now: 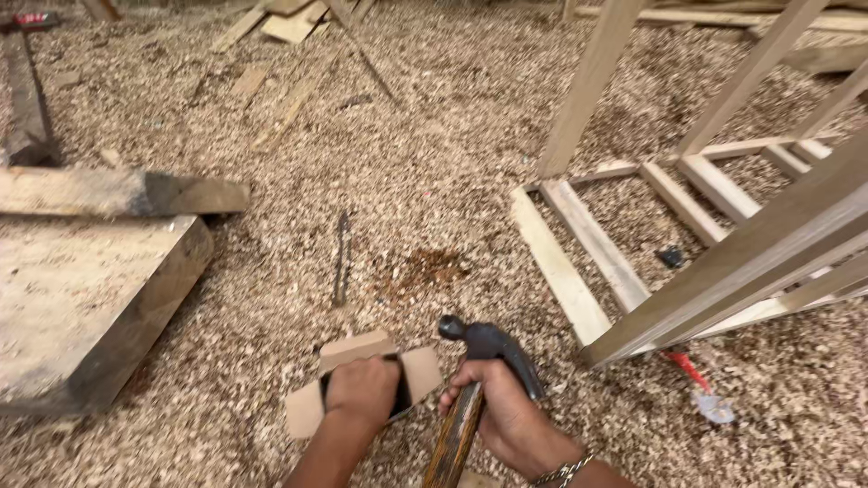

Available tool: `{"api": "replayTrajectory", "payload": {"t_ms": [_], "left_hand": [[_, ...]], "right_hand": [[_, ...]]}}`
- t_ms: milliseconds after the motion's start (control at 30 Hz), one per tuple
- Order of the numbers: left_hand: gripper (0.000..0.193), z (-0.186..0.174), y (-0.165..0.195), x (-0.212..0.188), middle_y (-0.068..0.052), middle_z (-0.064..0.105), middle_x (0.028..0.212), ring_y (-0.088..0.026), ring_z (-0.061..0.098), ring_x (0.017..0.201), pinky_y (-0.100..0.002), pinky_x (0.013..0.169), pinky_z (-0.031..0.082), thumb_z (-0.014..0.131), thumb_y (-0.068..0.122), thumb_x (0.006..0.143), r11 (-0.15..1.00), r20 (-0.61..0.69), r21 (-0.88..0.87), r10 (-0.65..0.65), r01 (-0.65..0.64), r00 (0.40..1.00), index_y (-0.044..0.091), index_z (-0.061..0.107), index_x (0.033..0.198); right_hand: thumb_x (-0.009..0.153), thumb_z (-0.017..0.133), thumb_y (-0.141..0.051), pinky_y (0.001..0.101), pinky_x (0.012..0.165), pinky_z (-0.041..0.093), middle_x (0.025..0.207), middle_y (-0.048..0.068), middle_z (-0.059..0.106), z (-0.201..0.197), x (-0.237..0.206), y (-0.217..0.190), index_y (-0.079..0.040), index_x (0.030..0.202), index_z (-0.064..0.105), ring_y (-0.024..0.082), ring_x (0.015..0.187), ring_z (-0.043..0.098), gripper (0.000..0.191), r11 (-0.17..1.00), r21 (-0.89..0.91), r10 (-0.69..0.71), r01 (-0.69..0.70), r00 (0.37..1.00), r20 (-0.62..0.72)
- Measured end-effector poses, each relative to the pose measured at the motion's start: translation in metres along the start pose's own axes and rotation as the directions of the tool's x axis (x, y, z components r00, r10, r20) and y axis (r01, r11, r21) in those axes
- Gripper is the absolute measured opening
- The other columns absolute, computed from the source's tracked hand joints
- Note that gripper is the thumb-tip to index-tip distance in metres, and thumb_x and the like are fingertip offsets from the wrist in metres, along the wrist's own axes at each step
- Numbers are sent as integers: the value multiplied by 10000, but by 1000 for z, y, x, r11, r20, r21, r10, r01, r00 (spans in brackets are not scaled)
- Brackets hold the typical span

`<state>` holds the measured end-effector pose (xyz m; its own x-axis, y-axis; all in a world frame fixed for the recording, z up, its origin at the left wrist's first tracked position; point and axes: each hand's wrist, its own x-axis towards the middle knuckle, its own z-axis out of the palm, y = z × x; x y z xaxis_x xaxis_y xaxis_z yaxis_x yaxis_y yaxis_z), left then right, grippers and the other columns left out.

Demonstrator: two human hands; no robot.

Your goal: The person assembles a wooden frame by positioning planks and hammering nails to secure joints. They repeatedly align pieces, drive nails with a hammer, and adjust the frame to ensure stability.

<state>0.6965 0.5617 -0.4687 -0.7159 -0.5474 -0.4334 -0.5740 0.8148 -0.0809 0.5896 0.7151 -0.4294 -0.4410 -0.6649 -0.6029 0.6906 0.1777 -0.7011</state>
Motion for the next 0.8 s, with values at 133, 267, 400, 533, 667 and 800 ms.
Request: {"api": "replayTrajectory", "payload": {"t_ms": [133,267,400,533,667,800], "left_hand": [[223,-9,-6,-6,-105,698,1225,-251,677,1156,-373,955,563,612,203,963,998,-34,-59,-17,15,999,113,711,1142],[272,-18,-10,-3,-103,668,1261,-269,653,1189,-396,1002,535,629,235,930,958,34,-261,-112,117,993,113,686,1166],[267,-42,-26,6,-153,774,1048,-230,742,914,-323,788,555,649,192,876,809,94,-588,53,13,994,39,775,1056],[241,-91,-49,10,-119,575,637,-184,495,513,-343,426,380,624,126,923,141,49,-990,198,21,979,-106,680,894],[253,-145,-36,-7,-18,411,578,-136,294,468,-312,401,197,513,153,957,-255,155,-954,18,154,988,-25,692,938],[271,-205,-12,-35,10,364,585,-107,274,449,-281,373,193,542,219,993,-298,-155,-944,15,-144,988,8,474,837]], "right_hand": [[721,592,-94,461,760,563,716,127,584,1,-2,-5,-28,834,552,259,703,614,136,1000,8,-7,7,1000,-6],[724,615,-88,442,769,543,741,115,568,4,2,-8,-41,890,567,257,727,592,179,995,90,44,-41,999,-29],[749,622,-93,428,756,540,750,121,580,9,6,-16,-28,920,581,256,722,594,187,982,148,111,-119,992,66],[777,634,-58,393,717,521,762,118,610,13,4,-46,-23,981,624,245,708,603,207,977,186,68,-106,978,199],[806,646,-23,359,677,502,774,115,640,14,-16,-89,-18,1042,666,234,693,612,237,999,32,-33,27,977,210],[810,652,-69,288,558,514,697,84,650,15,-57,-126,-41,1058,710,178,612,637,256,907,-348,-223,236,972,76]]}}
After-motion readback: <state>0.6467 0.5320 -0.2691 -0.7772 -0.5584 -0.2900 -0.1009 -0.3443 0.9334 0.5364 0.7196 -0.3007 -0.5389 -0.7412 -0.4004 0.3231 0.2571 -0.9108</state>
